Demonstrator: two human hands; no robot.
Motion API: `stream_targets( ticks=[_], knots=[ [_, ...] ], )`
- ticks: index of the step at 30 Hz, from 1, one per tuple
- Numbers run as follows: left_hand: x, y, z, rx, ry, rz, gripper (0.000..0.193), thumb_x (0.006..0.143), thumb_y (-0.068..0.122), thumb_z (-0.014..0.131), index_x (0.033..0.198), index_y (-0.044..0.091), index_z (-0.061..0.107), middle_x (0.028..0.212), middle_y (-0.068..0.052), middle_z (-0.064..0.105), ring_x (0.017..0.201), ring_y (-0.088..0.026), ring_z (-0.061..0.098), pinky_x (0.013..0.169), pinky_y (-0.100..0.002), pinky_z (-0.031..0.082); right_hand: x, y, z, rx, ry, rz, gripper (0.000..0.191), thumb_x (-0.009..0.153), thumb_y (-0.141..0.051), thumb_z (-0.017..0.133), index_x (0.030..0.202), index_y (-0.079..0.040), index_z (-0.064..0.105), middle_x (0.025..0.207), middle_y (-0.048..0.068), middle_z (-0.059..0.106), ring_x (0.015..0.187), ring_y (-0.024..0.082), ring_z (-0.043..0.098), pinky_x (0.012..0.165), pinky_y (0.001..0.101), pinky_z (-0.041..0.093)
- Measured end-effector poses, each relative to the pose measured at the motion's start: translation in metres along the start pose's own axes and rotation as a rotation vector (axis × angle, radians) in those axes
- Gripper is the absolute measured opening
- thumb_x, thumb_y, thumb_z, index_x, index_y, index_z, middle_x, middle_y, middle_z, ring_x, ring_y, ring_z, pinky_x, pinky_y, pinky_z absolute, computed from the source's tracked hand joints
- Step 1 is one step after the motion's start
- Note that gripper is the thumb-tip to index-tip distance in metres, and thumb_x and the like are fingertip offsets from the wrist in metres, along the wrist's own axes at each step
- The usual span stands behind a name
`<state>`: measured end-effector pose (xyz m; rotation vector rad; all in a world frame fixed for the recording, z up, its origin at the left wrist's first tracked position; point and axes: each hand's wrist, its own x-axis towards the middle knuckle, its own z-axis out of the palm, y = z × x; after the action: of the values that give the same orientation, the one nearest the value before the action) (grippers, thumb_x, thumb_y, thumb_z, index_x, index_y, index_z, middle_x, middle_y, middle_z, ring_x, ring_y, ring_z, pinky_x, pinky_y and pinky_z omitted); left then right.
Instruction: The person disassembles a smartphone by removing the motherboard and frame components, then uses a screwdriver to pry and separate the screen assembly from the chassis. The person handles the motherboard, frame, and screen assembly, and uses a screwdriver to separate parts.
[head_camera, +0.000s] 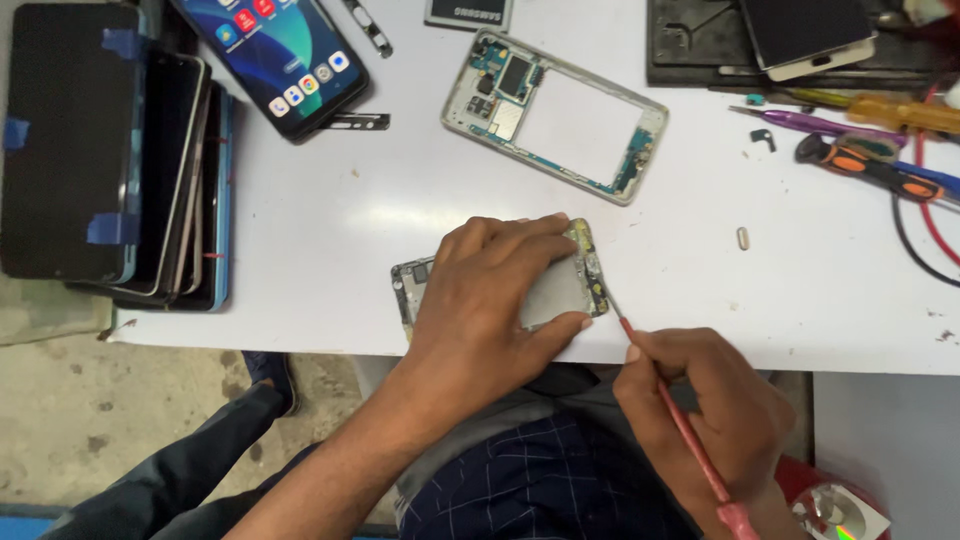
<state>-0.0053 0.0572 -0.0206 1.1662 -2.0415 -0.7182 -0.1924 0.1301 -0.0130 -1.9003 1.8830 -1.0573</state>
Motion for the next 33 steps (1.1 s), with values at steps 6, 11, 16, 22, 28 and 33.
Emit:
stream_targets(
  ticks=[6,11,16,22,28,33],
  knots=[
    [-0.001,-0.001,-0.005,-0.014,-0.012,0.012,0.051,0.074,0.022,0.087,0.118,0.005,0.069,0.137,-0.011,0.068,0.116,-0.03,0.062,0.106,-0.044,0.044,-0.008,0.006,0.018,0.031,0.035,-0.016,0.011,0.093,-0.004,0.076,0.099,-0.001,0.067,0.083,0.008,0.073,0.069,0.012,0.071,0.064,0.0257,0.056],
    [-0.001,0.001,-0.004,-0.024,-0.027,-0.017,0.051,0.073,0.023,0.087,0.118,0.006,0.069,0.136,-0.01,0.069,0.113,-0.029,0.062,0.105,-0.044,0.044,-0.014,0.005,0.016,-0.009,0.04,0.013,0.011,0.093,-0.004,0.076,0.097,-0.002,0.067,0.077,0.007,0.071,0.064,0.011,0.068,0.06,0.0242,0.054],
    [-0.001,0.002,-0.002,-0.007,-0.016,0.0,0.054,0.073,0.022,0.087,0.12,0.005,0.068,0.137,-0.011,0.068,0.115,-0.03,0.062,0.105,-0.044,0.044,-0.008,0.005,0.009,0.01,-0.033,0.038,0.013,0.089,-0.004,0.078,0.099,-0.002,0.071,0.069,0.006,0.067,0.058,0.011,0.065,0.057,0.0248,0.051],
    [-0.001,0.003,0.0,0.004,-0.011,0.007,0.056,0.075,0.022,0.087,0.124,0.005,0.067,0.138,-0.011,0.067,0.117,-0.03,0.062,0.106,-0.044,0.045,-0.003,0.004,0.005,0.065,-0.048,0.106,0.012,0.09,-0.004,0.077,0.1,-0.002,0.07,0.076,0.005,0.072,0.065,0.01,0.071,0.06,0.0234,0.055],
    [0.005,0.004,0.0,0.019,-0.035,-0.014,0.059,0.074,0.023,0.087,0.126,0.006,0.067,0.138,-0.01,0.067,0.113,-0.03,0.061,0.104,-0.044,0.045,-0.001,0.004,0.001,0.042,-0.031,0.021,0.012,0.087,-0.003,0.077,0.096,-0.001,0.069,0.077,0.007,0.073,0.065,0.01,0.072,0.059,0.0236,0.056],
    [0.005,0.009,-0.002,0.034,-0.054,-0.014,0.06,0.074,0.023,0.087,0.128,0.005,0.066,0.14,-0.011,0.066,0.114,-0.031,0.06,0.104,-0.044,0.045,0.006,0.007,0.001,0.105,-0.059,0.026,0.012,0.087,-0.002,0.077,0.096,-0.001,0.069,0.08,0.008,0.074,0.066,0.011,0.072,0.059,0.0239,0.056]
  ],
)
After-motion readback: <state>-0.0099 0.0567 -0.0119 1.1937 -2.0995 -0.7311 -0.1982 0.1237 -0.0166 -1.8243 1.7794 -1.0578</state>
